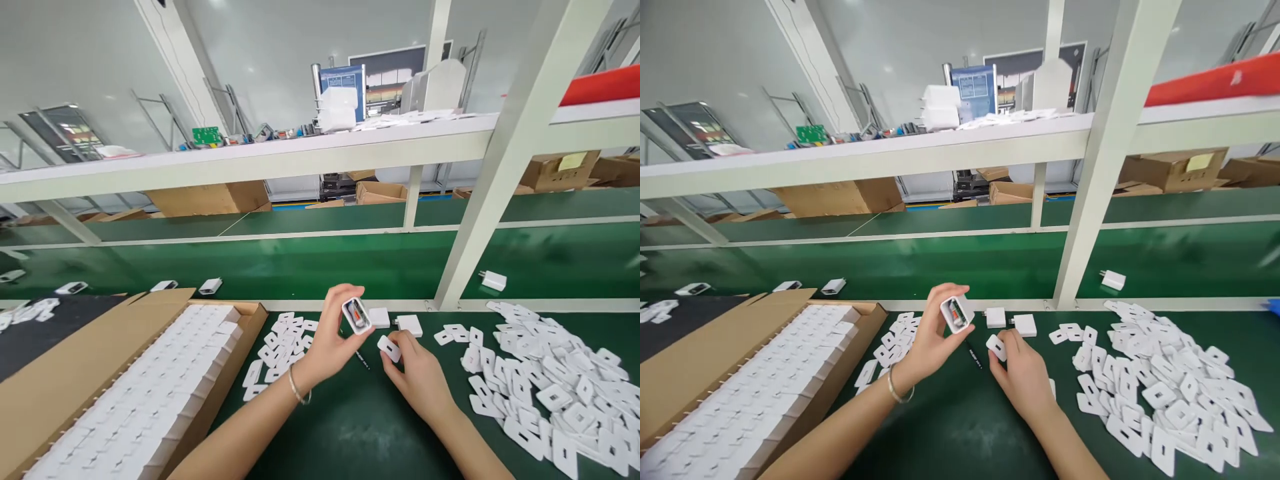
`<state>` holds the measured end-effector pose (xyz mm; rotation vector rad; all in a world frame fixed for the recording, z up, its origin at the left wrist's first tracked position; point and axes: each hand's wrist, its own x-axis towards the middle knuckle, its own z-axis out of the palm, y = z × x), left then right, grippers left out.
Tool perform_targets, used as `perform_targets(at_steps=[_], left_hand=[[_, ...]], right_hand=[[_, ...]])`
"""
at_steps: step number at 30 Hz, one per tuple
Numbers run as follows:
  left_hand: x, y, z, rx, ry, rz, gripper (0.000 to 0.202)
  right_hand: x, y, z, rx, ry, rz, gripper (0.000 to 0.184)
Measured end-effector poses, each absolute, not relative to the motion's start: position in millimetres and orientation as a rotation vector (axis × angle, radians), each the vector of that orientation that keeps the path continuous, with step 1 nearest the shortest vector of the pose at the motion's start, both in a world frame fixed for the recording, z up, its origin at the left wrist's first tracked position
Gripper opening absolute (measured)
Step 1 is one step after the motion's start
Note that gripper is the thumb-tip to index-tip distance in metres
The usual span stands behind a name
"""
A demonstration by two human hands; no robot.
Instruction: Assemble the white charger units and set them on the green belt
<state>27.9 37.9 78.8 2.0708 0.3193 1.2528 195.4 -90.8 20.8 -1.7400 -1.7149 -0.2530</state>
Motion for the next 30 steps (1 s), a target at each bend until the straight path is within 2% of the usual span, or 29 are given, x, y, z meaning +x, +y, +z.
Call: perform_targets(at_steps=[5,10,15,18,24,30], left_hand=[[-11,2,72,2.030,0.310,1.272,0.051],[-15,-6,38,2.031,0.567,1.231,0.041],[-2,-13,5,1.879,0.876,0.775,0.045],[4,-21,3,1.837,0.886,0.625,0.036],[9,-33,1,1.778,0.910,0.634,0.035],[10,-37,-3,1.700,0.574,0.812,0.051]], right_hand=[[189,-91,19,-1.701,-1.695,-0.209,0.006],[182,-92,21,-1.639,-1.579,-0.089,0.009],[171,-96,27,-1.540,-1.499,0.132,0.009],[163,-98,29,-1.553,-1.541,0.234,0.004],[158,-97,22,-1.651,-1.589,0.249,0.008],[163,-97,23,-1.496,-1.675,0.149,0.010]])
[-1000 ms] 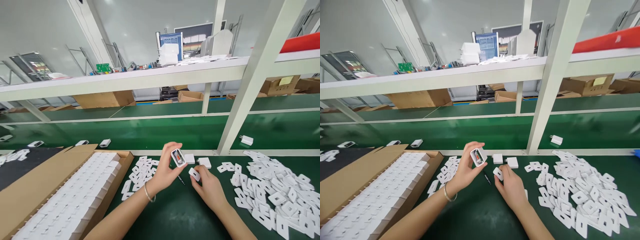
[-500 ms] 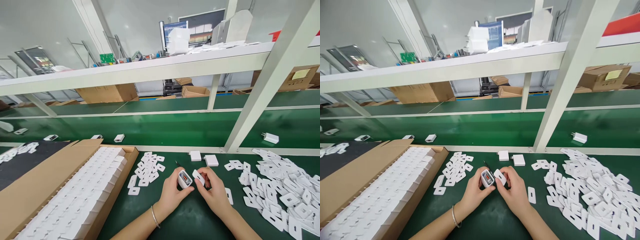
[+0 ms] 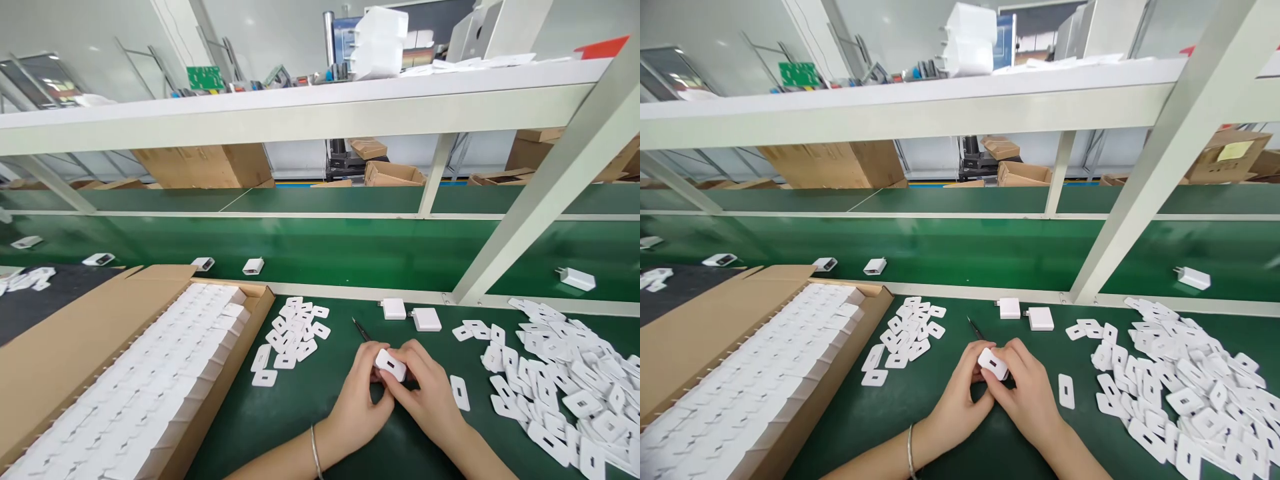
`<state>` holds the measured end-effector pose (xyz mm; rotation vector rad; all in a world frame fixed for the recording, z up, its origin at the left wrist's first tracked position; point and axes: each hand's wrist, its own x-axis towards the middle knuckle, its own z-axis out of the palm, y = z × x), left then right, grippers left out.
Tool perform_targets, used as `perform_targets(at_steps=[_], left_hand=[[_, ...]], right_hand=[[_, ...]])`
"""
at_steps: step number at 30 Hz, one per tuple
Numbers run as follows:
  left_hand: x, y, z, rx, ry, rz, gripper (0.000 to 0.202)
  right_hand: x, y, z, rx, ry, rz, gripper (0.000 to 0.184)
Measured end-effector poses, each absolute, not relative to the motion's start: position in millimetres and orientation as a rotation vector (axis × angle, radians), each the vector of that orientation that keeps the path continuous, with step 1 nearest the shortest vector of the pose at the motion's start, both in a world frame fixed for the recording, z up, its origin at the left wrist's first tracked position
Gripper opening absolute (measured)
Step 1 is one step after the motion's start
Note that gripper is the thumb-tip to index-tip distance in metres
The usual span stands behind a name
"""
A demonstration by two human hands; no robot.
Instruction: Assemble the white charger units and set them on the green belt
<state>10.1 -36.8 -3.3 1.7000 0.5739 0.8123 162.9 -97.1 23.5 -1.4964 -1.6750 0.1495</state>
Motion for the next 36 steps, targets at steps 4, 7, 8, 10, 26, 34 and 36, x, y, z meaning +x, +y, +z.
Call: perform_targets(at_steps=[4,7,8,10,26,34,36], left_hand=[[4,-34,-2,1.572,0.505,0.809,0.045],[2,-31,-2,1.592,0.500,0.841,0.033],[3,-31,-1,1.618,0.513,0.861,0.030],[5,-30,0,1.660,0.545,0.895,0.028],[6,-33,-1,1.763,0.479,0.892,0.035],[4,-33,-6,1.705,0.553,0.964,0.034],[4,-33,-8,1.690,0.548,0.981,0.033]], right_hand=[[163,-96,25,-1.457,-1.678,0.128,0.013],[164,-95,25,-1.434,-1.689,0.093,0.016],[164,-95,25,-1.434,-1.699,0.075,0.017],[164,-96,25,-1.444,-1.726,0.039,0.020],[154,-91,22,-1.520,-1.210,0.537,0.041],[158,-94,20,-1.538,-1.286,0.774,0.038],[157,-94,18,-1.525,-1.300,0.791,0.033]])
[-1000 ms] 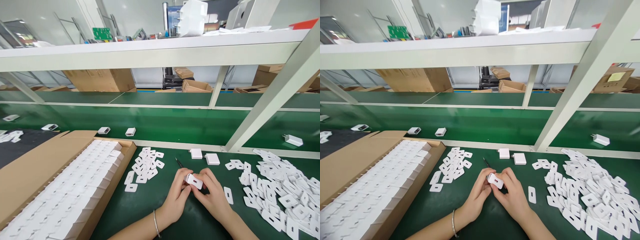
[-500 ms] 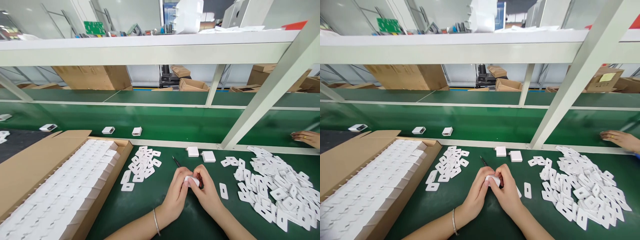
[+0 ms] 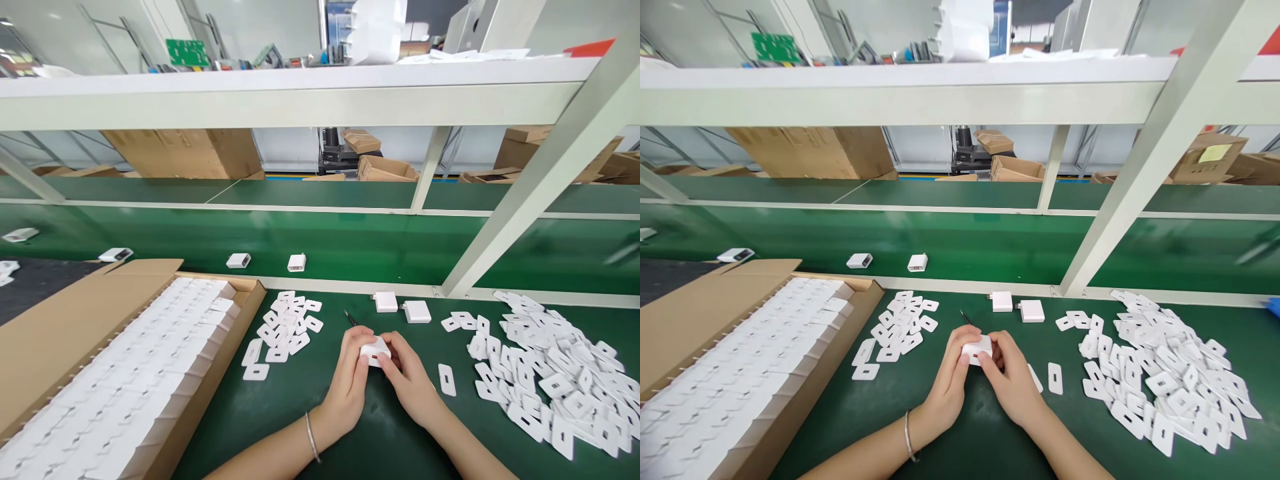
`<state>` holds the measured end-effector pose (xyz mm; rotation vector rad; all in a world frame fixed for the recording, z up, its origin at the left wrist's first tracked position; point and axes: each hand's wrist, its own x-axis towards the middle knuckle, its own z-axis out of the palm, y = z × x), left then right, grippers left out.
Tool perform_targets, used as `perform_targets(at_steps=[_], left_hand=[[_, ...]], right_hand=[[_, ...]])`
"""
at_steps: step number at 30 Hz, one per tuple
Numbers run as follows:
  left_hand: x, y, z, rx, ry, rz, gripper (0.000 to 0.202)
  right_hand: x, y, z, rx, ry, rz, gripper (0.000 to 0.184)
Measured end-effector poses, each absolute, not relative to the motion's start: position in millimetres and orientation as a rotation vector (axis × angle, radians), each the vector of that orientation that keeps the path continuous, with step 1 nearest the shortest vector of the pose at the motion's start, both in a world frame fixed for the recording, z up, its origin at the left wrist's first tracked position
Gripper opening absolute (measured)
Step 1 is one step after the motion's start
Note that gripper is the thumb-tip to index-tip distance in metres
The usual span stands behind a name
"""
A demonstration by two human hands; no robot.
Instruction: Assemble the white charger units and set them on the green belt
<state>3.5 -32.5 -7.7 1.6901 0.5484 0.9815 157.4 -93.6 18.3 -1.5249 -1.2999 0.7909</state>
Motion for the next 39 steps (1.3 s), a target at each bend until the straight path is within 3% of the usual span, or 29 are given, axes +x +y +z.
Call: perform_targets(at_steps=[8,19,25,29,39], left_hand=[[-4,-21,-8,1.795,0.568,0.935,0.040],[-7,-11,-1,1.908,0.509,0.973,0.033],[-5,-8,-6,1.852,0.521,0.967,0.032],[0,-5,-13,1.548,0.497,0.945,0.048],[4,-1,-8,1.570,0.509,0.937,0.034]], right_hand=[[160,-90,11,-1.400,-1.295,0.716,0.031],[163,-91,16,-1.416,-1.302,0.717,0.023],[161,-90,20,-1.438,-1.336,0.666,0.031],[163,-88,18,-1.400,-1.302,0.651,0.032],[166,-88,14,-1.498,-1.363,0.572,0.025]])
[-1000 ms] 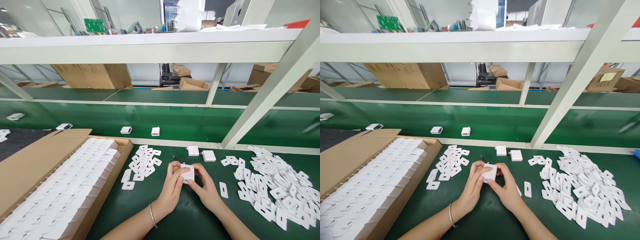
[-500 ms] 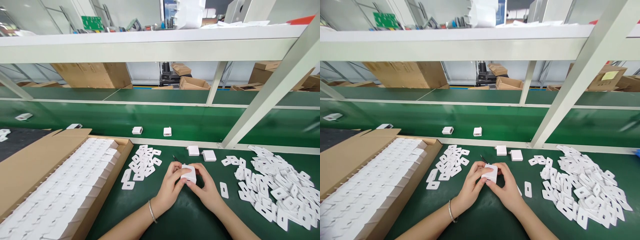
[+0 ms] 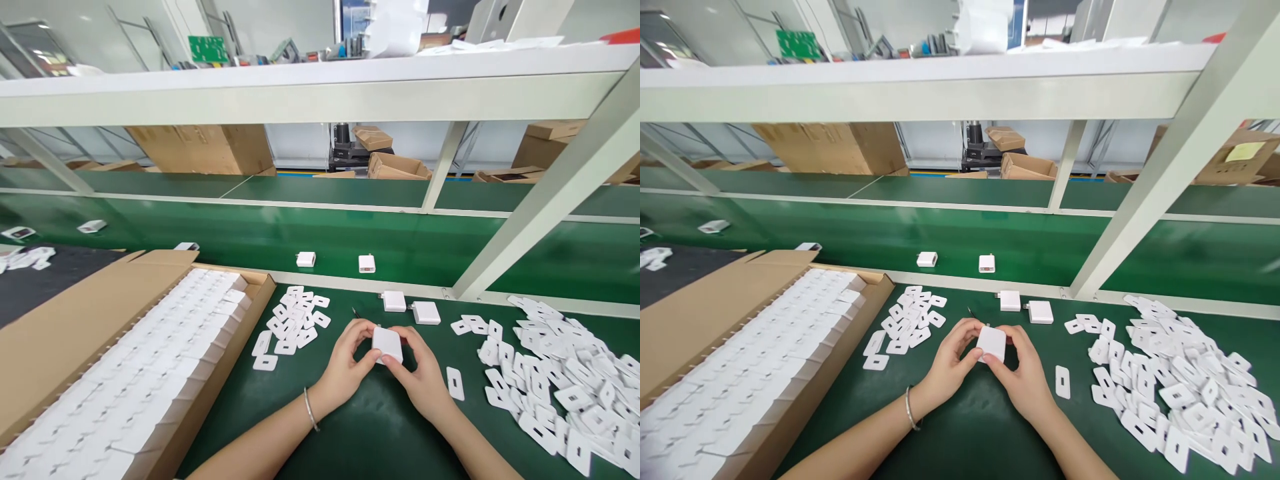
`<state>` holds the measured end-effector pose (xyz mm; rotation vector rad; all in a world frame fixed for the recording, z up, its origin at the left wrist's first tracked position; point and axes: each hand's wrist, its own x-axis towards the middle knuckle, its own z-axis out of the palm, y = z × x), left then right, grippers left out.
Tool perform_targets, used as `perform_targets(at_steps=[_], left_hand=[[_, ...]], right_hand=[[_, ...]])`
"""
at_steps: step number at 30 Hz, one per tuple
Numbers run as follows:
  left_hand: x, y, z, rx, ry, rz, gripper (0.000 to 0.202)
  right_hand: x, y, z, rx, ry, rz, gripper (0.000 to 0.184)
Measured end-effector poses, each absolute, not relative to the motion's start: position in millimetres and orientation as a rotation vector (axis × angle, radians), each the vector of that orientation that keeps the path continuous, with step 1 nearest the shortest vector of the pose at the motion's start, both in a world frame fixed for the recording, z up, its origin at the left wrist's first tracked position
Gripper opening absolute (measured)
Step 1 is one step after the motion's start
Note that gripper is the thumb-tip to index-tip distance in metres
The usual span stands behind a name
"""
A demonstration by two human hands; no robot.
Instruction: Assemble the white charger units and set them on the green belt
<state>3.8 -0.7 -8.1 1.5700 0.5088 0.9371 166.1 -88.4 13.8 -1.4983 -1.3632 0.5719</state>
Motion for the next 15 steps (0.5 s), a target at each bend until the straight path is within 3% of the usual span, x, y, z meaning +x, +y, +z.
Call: perform_targets(at_steps=[15], left_hand=[[-2,13,-4,1.513,0.372,0.876,0.042]], right_hand=[[166,-91,18,-1.535,-1.536,0.375,0.032]])
